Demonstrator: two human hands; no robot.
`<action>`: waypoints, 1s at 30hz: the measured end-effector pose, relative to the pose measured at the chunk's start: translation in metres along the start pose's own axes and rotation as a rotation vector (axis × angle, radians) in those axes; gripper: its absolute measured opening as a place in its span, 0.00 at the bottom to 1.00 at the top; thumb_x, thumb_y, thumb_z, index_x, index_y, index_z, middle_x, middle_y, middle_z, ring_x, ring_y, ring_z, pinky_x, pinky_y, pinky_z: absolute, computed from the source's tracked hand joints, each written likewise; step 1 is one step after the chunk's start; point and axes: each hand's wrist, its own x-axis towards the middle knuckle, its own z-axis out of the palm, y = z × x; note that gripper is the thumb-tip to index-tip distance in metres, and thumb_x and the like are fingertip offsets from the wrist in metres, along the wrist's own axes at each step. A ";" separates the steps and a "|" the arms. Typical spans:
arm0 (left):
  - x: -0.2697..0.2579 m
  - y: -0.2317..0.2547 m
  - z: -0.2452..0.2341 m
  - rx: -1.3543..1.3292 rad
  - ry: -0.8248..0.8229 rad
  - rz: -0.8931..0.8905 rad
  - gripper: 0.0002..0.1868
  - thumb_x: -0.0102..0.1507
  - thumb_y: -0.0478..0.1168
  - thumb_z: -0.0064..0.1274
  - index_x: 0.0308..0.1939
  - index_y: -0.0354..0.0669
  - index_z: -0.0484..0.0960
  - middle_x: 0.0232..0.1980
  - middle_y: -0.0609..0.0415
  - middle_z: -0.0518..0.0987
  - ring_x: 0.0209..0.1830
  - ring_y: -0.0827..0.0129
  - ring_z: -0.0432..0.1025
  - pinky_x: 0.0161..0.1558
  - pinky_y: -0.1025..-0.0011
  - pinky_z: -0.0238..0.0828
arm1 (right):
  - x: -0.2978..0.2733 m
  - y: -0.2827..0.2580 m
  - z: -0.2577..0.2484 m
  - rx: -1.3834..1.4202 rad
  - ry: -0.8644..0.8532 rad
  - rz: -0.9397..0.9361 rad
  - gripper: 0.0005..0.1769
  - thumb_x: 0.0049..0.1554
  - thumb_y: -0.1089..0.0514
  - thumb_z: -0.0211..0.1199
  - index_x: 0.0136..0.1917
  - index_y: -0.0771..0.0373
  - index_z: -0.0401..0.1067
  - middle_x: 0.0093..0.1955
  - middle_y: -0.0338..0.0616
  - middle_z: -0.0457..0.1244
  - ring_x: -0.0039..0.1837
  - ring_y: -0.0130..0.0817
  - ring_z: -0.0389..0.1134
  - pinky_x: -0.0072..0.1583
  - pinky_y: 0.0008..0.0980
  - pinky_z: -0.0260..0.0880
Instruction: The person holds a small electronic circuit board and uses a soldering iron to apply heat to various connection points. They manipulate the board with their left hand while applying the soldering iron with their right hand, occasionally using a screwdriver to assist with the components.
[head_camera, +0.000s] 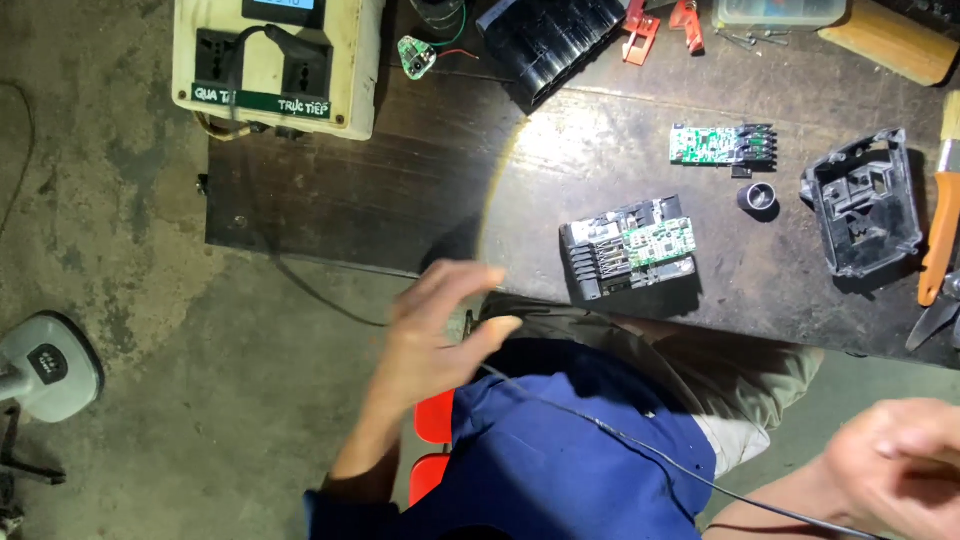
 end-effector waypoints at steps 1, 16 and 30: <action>0.007 -0.002 0.011 0.001 0.005 -0.001 0.19 0.60 0.36 0.67 0.53 0.40 0.81 0.50 0.52 0.81 0.48 0.67 0.78 0.53 0.72 0.76 | -0.002 -0.001 0.011 0.002 -0.004 0.001 0.15 0.64 0.60 0.46 0.34 0.58 0.56 0.35 0.46 0.50 0.36 0.30 0.49 0.48 0.22 0.50; 0.036 0.016 0.138 0.429 0.490 0.320 0.31 0.54 0.68 0.63 0.21 0.48 0.71 0.23 0.60 0.70 0.25 0.67 0.68 0.41 0.63 0.57 | -0.047 -0.034 0.075 -0.200 -0.250 0.154 0.10 0.74 0.46 0.50 0.65 0.48 0.66 0.69 0.37 0.64 0.52 0.52 0.73 0.61 0.40 0.83; 0.054 0.002 0.104 0.015 0.064 0.242 0.34 0.58 0.53 0.68 0.54 0.30 0.73 0.50 0.41 0.77 0.51 0.53 0.75 0.56 0.63 0.77 | -0.059 -0.017 0.152 -0.414 -0.097 0.094 0.06 0.55 0.64 0.48 0.44 0.67 0.65 0.37 0.61 0.59 0.35 0.56 0.68 0.36 0.44 0.72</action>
